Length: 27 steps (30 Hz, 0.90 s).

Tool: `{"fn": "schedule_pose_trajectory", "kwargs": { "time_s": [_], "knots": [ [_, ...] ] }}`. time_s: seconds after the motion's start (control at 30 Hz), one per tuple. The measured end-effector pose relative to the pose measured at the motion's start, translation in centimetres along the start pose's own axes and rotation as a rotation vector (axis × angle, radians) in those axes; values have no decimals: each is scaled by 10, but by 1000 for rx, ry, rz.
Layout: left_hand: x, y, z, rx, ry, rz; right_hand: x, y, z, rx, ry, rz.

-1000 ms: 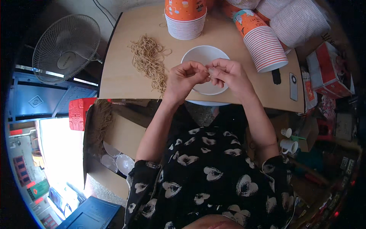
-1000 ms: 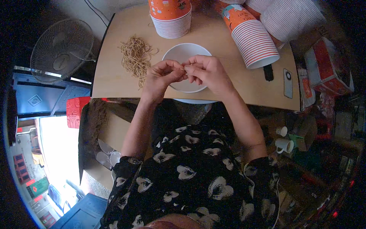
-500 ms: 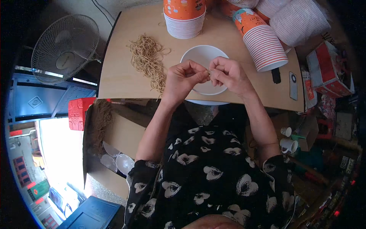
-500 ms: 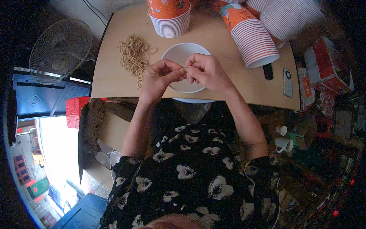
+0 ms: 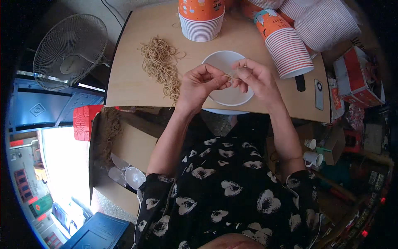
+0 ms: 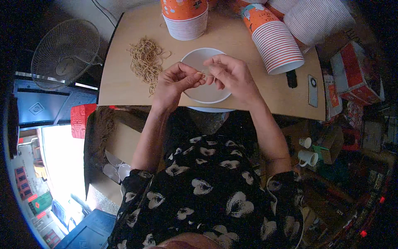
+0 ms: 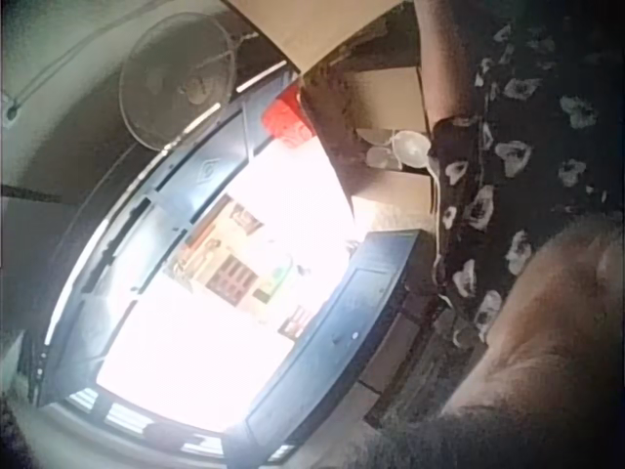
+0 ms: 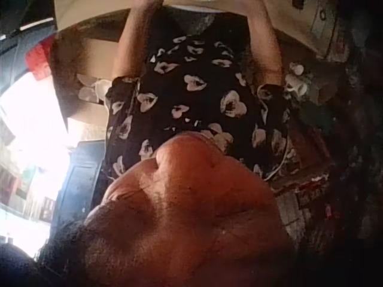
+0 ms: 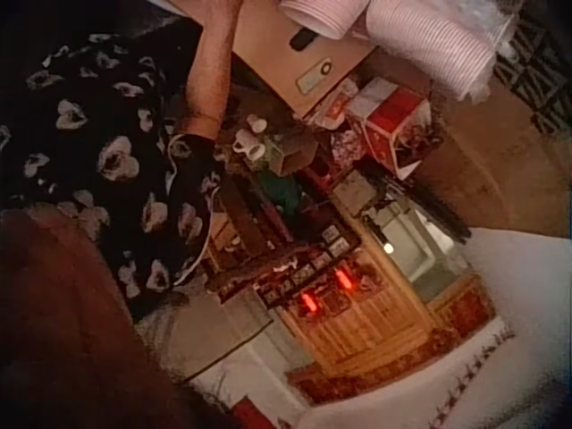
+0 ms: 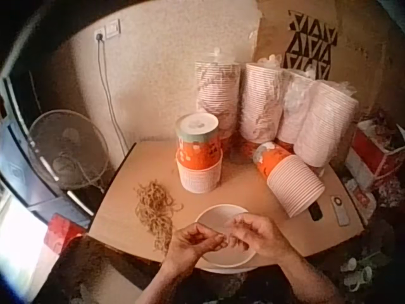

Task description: Preparing stacks of paper cups by attaching rubber bands around them.

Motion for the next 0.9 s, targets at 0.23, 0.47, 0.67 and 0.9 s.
{"fn": "schedule_pose_trajectory", "kwargs": {
  "time_s": [0.23,0.47,0.67,0.9],
  "knots": [
    [1,-1,-2,21,25,17,1,5,-6,-183,43,65],
    [-2,2,1,-121,29,111,1,2,-7,-159,-5,21],
    [-2,2,1,-115,71,144,2,1,-5,-175,5,46],
    [-1,-2,-4,-98,114,153,3,3,-1,-166,-33,119]
  ]
}}
Point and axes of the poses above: each hand's wrist, its own x-axis towards the middle knuckle, its own z-axis out of the back of the hand, y = z × x, the point moved 6 cm from there along x, towards the middle knuckle, and after that the axes turned 1 degree about -y, right-handed, at the moved point
